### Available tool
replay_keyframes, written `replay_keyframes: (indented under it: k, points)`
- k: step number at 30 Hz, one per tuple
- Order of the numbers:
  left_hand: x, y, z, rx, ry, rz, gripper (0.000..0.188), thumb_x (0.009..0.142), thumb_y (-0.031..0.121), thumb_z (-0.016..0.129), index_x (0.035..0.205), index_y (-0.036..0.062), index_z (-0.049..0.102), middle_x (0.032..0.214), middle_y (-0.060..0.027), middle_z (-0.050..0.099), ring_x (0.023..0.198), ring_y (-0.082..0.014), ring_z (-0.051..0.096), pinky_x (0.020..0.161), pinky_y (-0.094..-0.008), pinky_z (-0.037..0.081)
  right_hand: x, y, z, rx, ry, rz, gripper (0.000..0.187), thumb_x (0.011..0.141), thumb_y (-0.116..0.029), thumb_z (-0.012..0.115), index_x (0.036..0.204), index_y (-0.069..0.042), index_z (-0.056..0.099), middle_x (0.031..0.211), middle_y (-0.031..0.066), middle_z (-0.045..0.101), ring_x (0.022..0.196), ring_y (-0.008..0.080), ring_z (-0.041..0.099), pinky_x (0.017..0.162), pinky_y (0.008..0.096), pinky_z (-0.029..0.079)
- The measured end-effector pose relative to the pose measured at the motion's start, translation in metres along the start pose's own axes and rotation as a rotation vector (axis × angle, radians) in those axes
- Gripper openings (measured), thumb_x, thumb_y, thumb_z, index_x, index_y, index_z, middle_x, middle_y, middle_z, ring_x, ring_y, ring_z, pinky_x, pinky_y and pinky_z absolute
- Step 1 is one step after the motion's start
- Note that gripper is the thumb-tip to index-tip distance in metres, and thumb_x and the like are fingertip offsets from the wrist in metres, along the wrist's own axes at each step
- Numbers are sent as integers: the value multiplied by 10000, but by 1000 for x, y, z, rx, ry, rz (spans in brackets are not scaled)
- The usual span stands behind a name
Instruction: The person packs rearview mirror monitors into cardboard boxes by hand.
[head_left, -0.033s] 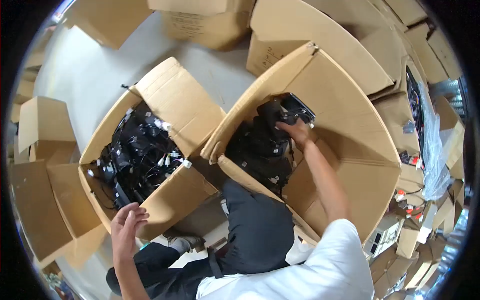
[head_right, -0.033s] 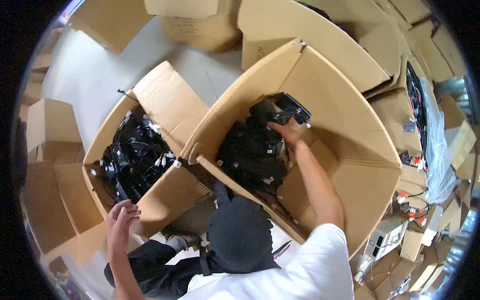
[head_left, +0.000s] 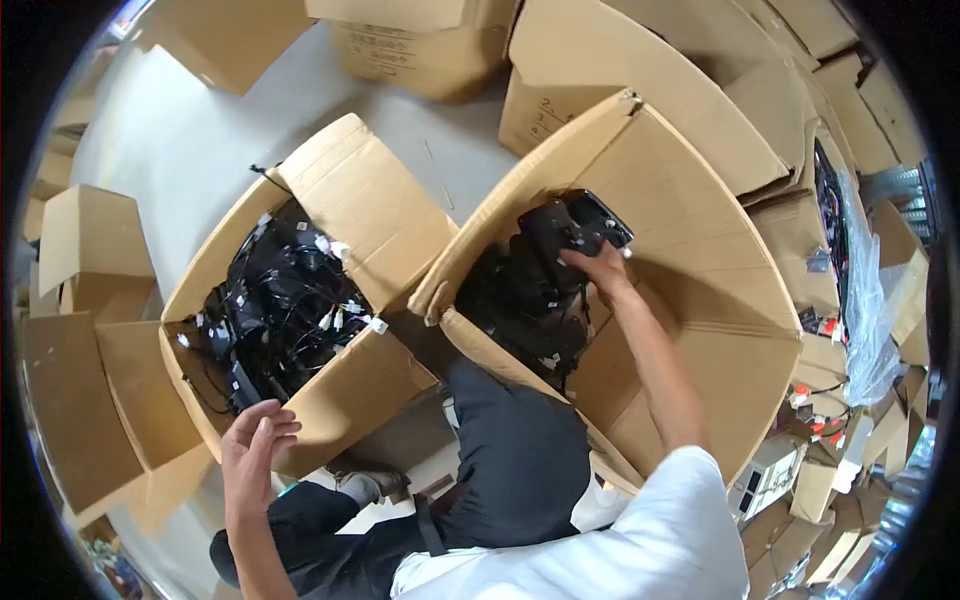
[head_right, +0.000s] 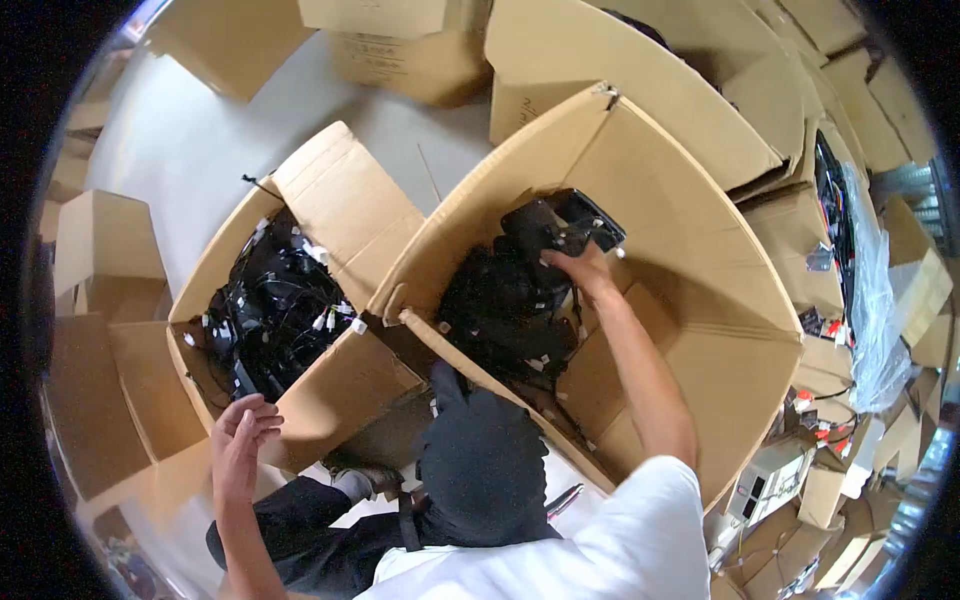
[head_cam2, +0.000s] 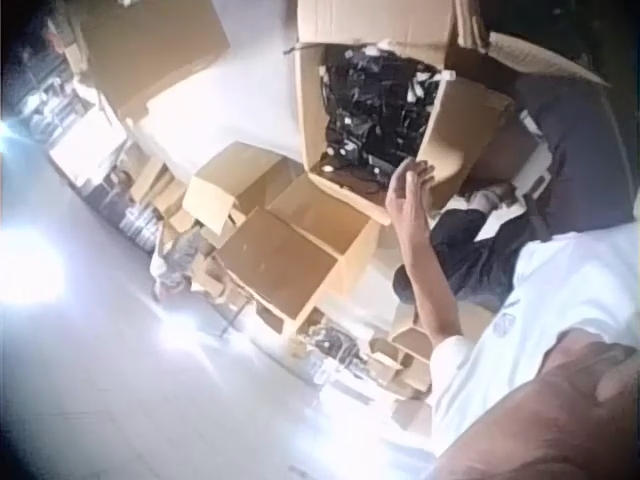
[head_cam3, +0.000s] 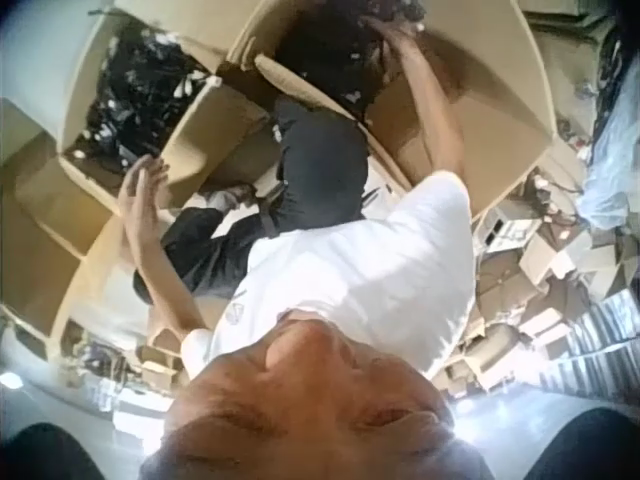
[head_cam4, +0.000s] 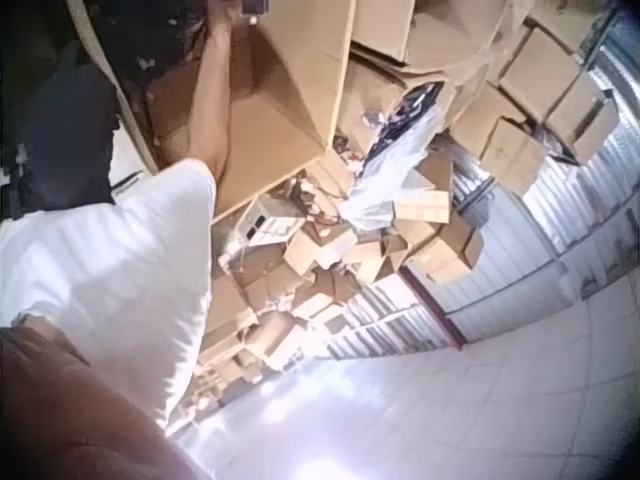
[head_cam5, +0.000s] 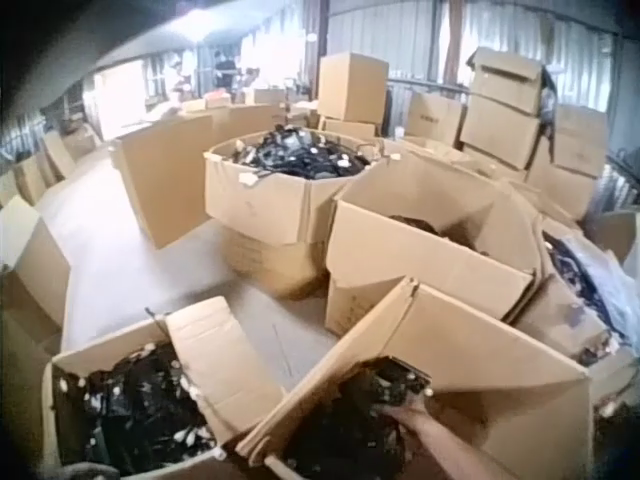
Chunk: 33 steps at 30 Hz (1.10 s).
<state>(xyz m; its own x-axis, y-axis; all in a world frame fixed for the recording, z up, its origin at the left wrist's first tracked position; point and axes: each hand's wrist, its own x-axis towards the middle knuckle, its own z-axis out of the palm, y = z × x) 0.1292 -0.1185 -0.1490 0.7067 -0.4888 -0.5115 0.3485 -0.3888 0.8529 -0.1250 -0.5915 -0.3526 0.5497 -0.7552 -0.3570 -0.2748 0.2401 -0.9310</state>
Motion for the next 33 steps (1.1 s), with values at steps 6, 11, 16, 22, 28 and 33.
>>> replay_keyframes:
  k: [6, 11, 16, 22, 28, 33]
  points:
    - [9, 60, 89, 1, -229, 248, 389, 967, 152, 578, 1286, -73, 581, 1204, -156, 664, 1110, -231, 651, 974, -354, 513, -77, -88, -22, 338, -203, -23, 623, 778, -278, 855, 1271, -33, 565, 1140, 47, 655, 1057, 190, 617, 985, 354, 486]
    - [24, 89, 212, -72, -542, 350, 804, 833, 296, 815, 1433, -59, 415, 1232, -162, 639, 1103, -202, 624, 983, -339, 491, -133, -159, 27, 318, -403, -156, 635, 738, -232, 888, 1242, -27, 561, 1103, 35, 658, 995, 161, 639, 890, 327, 538]
    - [10, 80, 210, -507, -346, 282, 324, 860, 129, 780, 1126, -8, 657, 1053, -66, 698, 926, -118, 645, 871, -274, 525, -186, -194, 35, -189, -330, -251, 702, 840, -285, 821, 1353, 63, 492, 1181, 107, 649, 1047, 147, 623, 903, 315, 539]
    - [-34, 103, 167, -304, -326, 490, 330, 902, 217, 765, 1125, -2, 659, 1025, -44, 700, 908, -96, 633, 846, -266, 527, -245, -259, 64, -443, -144, -670, 547, 877, -208, 773, 1343, -22, 556, 1052, 106, 683, 889, 135, 643, 728, 281, 539]
    - [-41, 81, 146, -612, -54, 570, 463, 1058, 404, 498, 1247, -9, 587, 987, 4, 637, 918, -77, 568, 810, -244, 490, -231, -270, 118, 44, -158, -582, 140, 971, -131, 633, 1026, -31, 552, 798, 35, 621, 522, 91, 566, 480, 222, 505]
    - [-77, 78, 123, -409, 47, 976, 527, 949, 170, 687, 1386, -17, 459, 1199, -98, 618, 1134, -142, 570, 987, -288, 472, -261, -242, 185, 409, -292, -328, 166, 984, -165, 631, 1023, -28, 544, 861, 40, 599, 637, 158, 655, 518, 293, 594]
